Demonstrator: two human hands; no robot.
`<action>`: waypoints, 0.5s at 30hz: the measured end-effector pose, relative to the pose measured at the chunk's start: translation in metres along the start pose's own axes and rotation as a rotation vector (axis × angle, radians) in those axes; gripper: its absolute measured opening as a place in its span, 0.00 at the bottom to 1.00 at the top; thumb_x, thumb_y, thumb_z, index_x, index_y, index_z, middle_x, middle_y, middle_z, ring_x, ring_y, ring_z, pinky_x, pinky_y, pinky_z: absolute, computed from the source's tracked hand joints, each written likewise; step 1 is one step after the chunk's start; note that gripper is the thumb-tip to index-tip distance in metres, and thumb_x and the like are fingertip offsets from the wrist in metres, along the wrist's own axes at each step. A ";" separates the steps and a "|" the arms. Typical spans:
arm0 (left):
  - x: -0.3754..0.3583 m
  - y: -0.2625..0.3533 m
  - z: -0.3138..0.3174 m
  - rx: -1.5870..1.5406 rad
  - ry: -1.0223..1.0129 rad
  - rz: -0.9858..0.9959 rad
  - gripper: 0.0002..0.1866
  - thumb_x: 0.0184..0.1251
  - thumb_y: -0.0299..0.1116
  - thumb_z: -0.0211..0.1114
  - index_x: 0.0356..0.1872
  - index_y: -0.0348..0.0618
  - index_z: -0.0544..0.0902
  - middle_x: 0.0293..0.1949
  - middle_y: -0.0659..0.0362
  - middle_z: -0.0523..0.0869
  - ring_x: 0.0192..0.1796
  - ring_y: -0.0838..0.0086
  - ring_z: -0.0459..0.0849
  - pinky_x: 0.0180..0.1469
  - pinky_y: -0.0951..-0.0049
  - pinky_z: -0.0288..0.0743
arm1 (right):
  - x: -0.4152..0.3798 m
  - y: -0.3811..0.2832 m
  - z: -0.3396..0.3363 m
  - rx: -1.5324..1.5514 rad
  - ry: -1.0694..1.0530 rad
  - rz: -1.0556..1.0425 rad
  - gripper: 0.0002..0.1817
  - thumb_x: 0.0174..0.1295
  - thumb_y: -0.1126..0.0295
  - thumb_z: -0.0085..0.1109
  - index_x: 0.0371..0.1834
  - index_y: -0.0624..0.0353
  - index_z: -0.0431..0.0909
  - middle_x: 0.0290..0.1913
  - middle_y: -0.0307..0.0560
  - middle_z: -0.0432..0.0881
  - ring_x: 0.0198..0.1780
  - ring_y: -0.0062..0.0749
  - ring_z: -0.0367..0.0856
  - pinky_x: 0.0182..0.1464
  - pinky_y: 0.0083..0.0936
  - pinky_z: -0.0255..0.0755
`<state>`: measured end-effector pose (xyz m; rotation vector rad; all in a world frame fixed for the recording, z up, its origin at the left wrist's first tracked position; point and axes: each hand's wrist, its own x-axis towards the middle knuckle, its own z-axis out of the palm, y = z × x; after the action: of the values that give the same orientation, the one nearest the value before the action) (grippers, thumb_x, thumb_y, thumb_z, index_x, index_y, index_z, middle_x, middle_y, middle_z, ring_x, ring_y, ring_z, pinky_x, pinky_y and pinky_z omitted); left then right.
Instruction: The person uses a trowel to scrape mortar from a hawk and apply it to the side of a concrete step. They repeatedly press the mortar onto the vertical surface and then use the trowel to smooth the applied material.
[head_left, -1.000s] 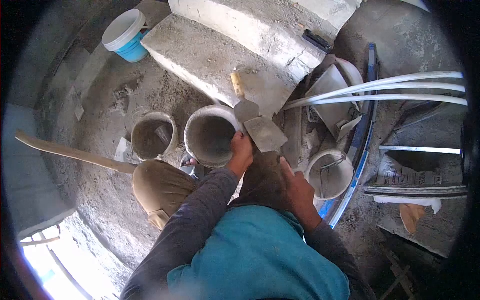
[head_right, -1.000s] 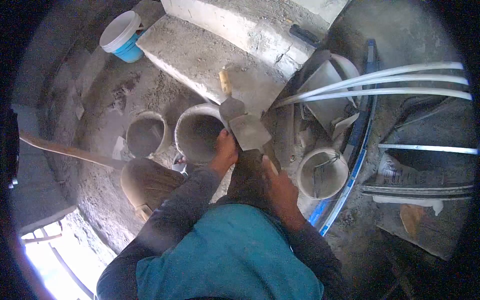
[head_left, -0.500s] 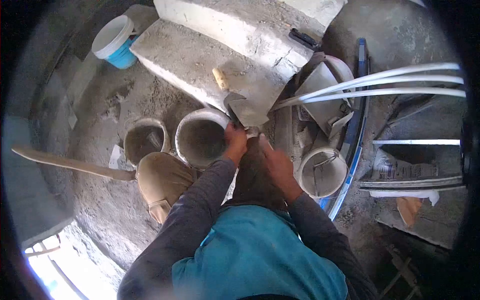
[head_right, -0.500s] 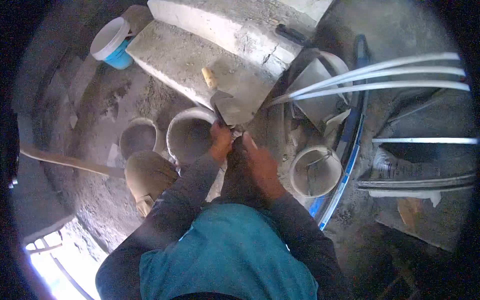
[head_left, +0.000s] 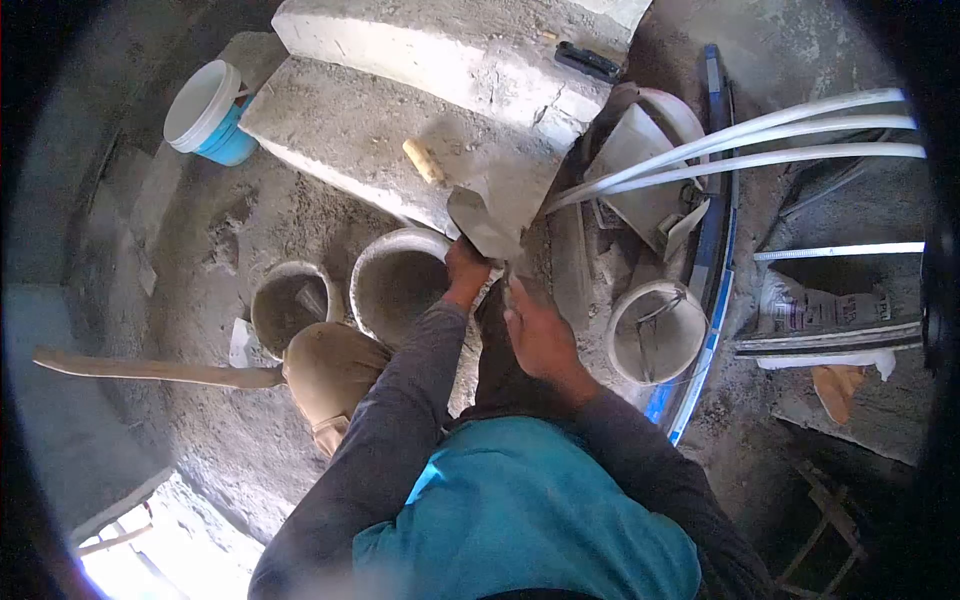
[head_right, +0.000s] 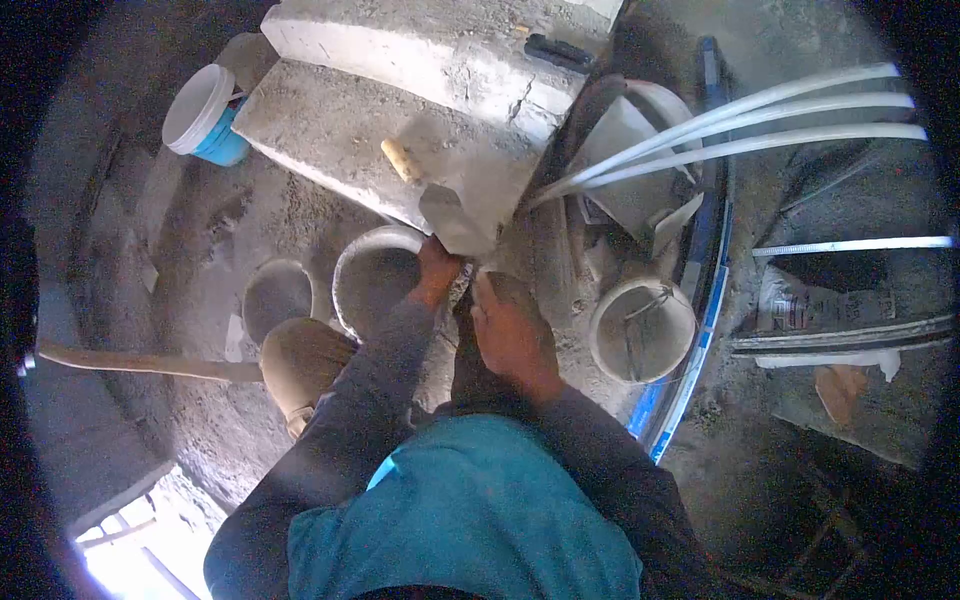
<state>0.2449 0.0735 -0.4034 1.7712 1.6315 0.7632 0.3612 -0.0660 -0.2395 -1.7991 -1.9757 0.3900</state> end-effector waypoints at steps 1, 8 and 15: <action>-0.002 -0.007 0.005 -0.101 0.024 0.029 0.18 0.58 0.42 0.67 0.45 0.44 0.83 0.38 0.47 0.87 0.45 0.46 0.85 0.45 0.52 0.78 | 0.014 -0.010 -0.012 0.108 -0.220 0.200 0.30 0.71 0.63 0.46 0.76 0.54 0.55 0.56 0.68 0.77 0.54 0.66 0.77 0.58 0.49 0.70; 0.004 0.001 -0.002 0.071 -0.101 -0.040 0.17 0.58 0.40 0.66 0.46 0.45 0.83 0.40 0.48 0.87 0.47 0.47 0.84 0.47 0.53 0.78 | 0.009 -0.010 -0.013 0.050 -0.263 0.164 0.29 0.71 0.62 0.45 0.75 0.55 0.56 0.56 0.70 0.77 0.53 0.69 0.77 0.57 0.51 0.70; 0.004 0.009 -0.007 -0.177 -0.026 -0.055 0.17 0.61 0.41 0.67 0.46 0.41 0.83 0.41 0.49 0.88 0.49 0.53 0.86 0.47 0.58 0.78 | 0.017 -0.018 -0.019 0.176 -0.390 0.356 0.28 0.69 0.66 0.49 0.71 0.62 0.61 0.60 0.70 0.73 0.58 0.67 0.74 0.61 0.48 0.68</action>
<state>0.2456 0.0771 -0.3915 1.5995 1.5385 0.8290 0.3538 -0.0532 -0.2126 -2.0767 -1.7744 1.0648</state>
